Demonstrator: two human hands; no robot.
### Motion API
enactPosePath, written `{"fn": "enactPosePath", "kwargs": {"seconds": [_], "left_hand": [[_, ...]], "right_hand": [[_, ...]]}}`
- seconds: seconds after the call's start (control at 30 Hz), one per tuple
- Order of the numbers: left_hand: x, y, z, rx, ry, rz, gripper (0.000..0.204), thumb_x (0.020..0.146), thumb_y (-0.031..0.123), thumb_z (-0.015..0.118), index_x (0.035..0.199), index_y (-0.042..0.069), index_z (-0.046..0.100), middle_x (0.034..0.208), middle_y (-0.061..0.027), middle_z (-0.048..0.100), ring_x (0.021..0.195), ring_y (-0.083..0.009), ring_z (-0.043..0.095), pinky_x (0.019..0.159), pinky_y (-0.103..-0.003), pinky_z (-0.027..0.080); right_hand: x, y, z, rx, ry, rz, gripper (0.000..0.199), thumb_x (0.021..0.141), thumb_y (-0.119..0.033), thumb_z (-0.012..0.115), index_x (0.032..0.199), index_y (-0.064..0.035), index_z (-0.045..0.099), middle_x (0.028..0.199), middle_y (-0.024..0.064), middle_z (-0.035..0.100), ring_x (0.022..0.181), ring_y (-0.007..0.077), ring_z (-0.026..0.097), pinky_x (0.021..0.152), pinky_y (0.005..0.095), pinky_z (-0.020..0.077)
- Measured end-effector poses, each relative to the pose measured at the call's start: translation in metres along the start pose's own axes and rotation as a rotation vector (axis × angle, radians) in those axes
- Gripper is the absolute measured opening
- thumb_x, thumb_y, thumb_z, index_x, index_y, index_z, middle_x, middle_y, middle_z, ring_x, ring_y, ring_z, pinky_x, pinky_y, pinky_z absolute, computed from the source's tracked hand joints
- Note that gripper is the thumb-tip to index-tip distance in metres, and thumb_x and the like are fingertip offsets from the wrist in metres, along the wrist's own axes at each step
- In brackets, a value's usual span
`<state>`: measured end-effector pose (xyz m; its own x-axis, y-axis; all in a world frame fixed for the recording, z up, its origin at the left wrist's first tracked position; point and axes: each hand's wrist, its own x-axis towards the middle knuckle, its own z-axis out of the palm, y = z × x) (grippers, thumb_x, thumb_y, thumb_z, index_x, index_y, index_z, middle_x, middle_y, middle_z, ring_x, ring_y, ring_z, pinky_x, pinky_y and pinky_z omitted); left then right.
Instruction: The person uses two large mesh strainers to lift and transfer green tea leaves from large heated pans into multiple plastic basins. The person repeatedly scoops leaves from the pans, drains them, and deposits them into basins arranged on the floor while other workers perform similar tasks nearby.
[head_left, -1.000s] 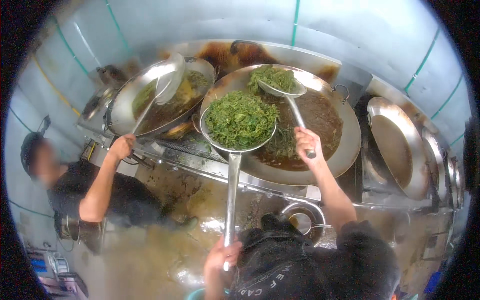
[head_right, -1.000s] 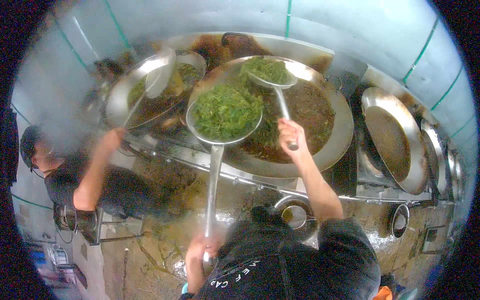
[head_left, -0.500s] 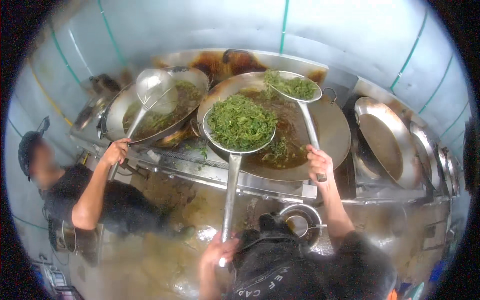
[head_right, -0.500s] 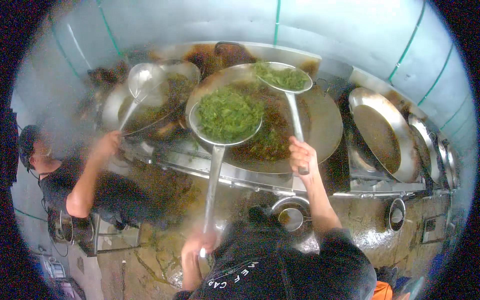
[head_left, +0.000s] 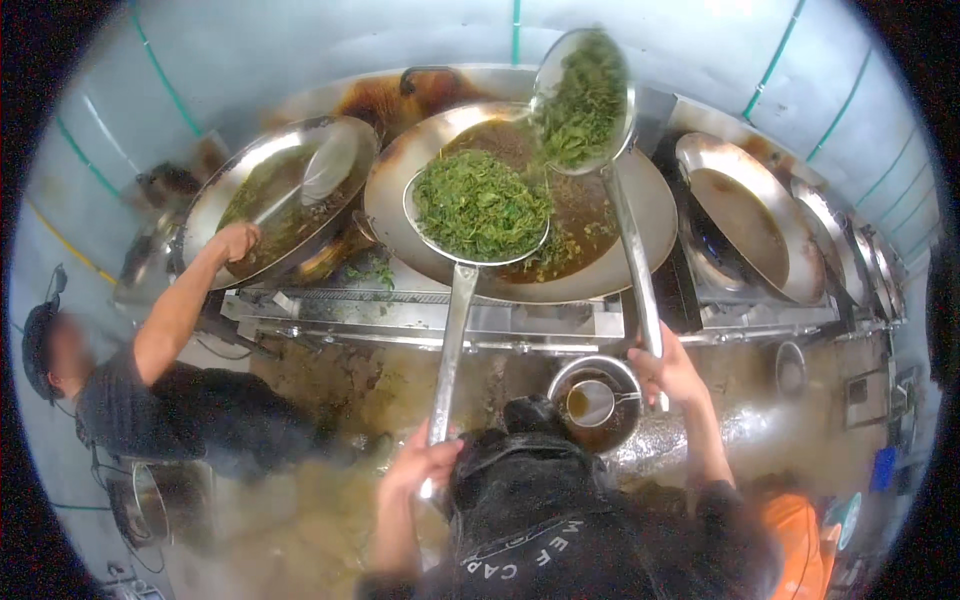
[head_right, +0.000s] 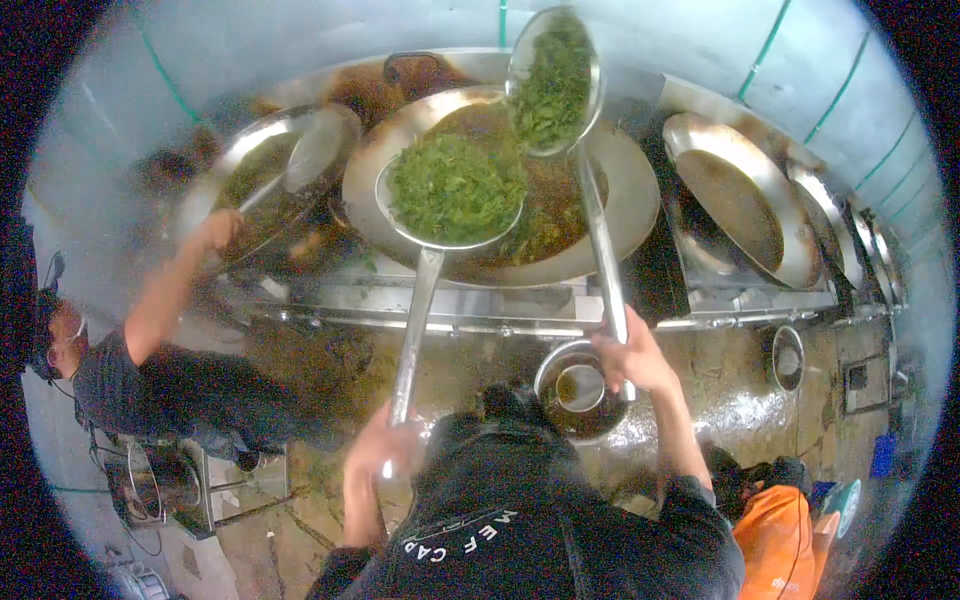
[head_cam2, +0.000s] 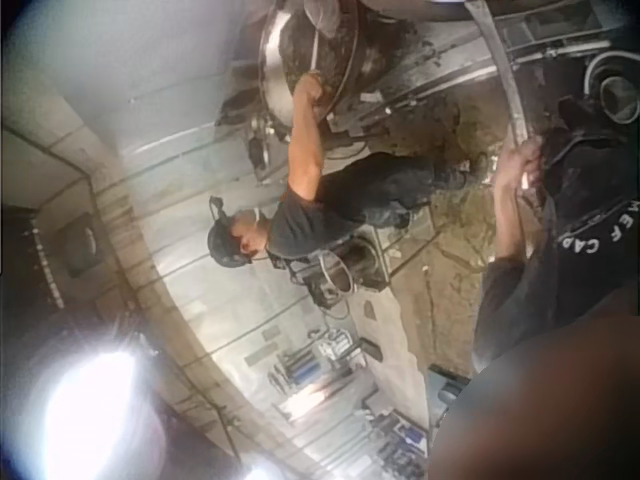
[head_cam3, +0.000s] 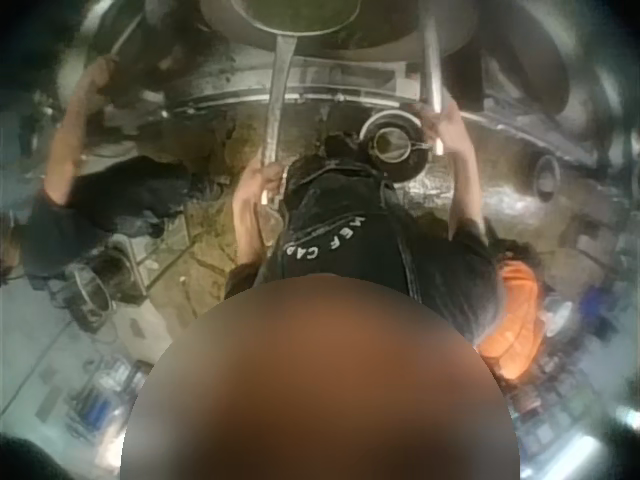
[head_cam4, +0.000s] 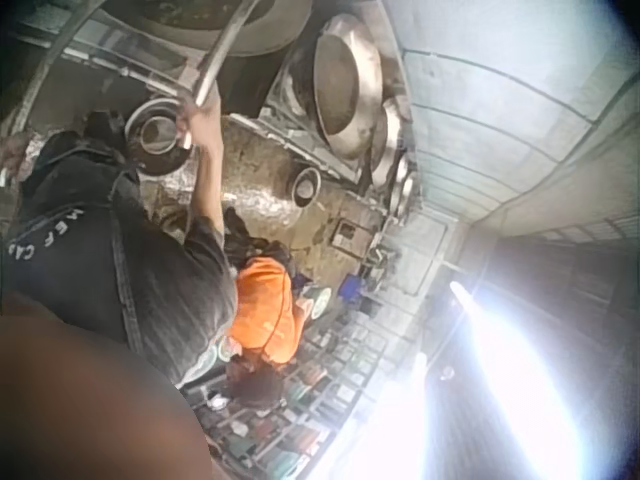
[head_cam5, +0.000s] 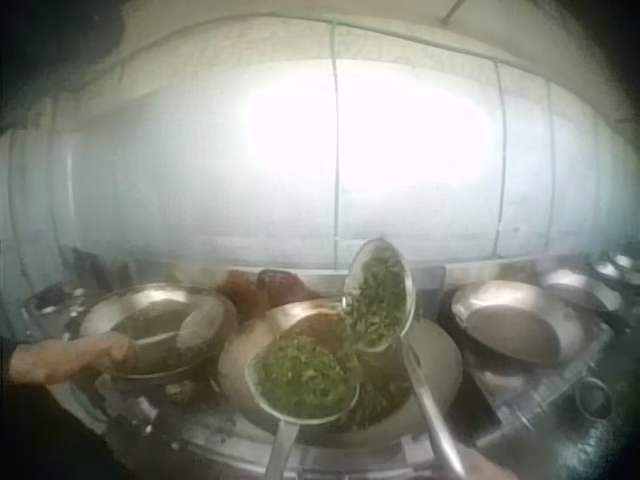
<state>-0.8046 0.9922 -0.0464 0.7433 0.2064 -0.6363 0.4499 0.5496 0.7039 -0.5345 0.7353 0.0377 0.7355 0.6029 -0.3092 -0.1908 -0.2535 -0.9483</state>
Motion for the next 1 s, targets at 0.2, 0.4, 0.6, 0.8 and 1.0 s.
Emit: {"fn": "enactPosePath", "kwargs": {"seconds": [0.2,0.4,0.6,0.8,1.0], "left_hand": [[0.007,0.008,-0.022,0.006,-0.192,0.030,0.031,0.082,0.006,0.063,0.103,0.013,0.041,0.057,0.0025,0.040,0.038,-0.0070,0.035,0.034,-0.025,0.026],[0.013,0.000,-0.021,-0.022,-0.226,0.035,0.032,0.083,0.006,0.062,0.105,0.014,0.041,0.058,0.0020,0.041,0.038,-0.0067,0.036,0.033,-0.025,0.031],[0.025,-0.019,-0.007,-0.178,-0.232,0.051,0.030,0.085,0.005,0.061,0.106,0.014,0.042,0.057,0.0014,0.040,0.035,-0.0071,0.034,0.031,-0.024,0.029],[0.024,-0.030,0.008,-0.315,-0.189,0.055,0.030,0.085,0.006,0.061,0.107,0.014,0.043,0.055,0.0024,0.038,0.035,-0.0071,0.034,0.030,-0.024,0.028],[0.033,-0.044,0.033,-0.224,-0.032,0.093,0.032,0.084,0.007,0.063,0.108,0.015,0.043,0.056,0.0029,0.038,0.035,-0.0067,0.034,0.031,-0.024,0.028]], "right_hand": [[-0.038,0.035,0.035,-0.834,0.063,-0.149,0.044,0.084,-0.011,0.056,0.117,0.0064,0.034,0.081,0.0299,0.060,0.067,0.0447,0.060,0.062,0.0488,0.0485],[-0.040,0.038,0.065,-0.904,0.112,-0.151,0.046,0.080,-0.008,0.056,0.119,0.0089,0.036,0.072,0.0275,0.060,0.073,0.0465,0.061,0.067,0.0510,0.0482],[-0.027,0.008,0.027,-0.037,0.062,0.041,0.032,0.083,-0.007,0.063,0.111,-0.0049,0.048,0.057,-0.0025,0.049,0.035,0.0069,0.042,0.030,0.0218,0.0338],[-0.035,-0.031,-0.047,-0.103,0.225,0.088,0.033,0.092,-0.030,0.057,0.112,-0.0053,0.048,0.066,0.0003,0.049,0.040,0.0058,0.040,0.033,0.0215,0.0334],[-0.016,-0.038,-0.086,-0.241,0.087,0.450,0.033,0.096,-0.040,0.048,0.111,-0.0099,0.045,0.069,-0.0002,0.039,0.044,0.0067,0.035,0.038,0.0243,0.0381]]}}
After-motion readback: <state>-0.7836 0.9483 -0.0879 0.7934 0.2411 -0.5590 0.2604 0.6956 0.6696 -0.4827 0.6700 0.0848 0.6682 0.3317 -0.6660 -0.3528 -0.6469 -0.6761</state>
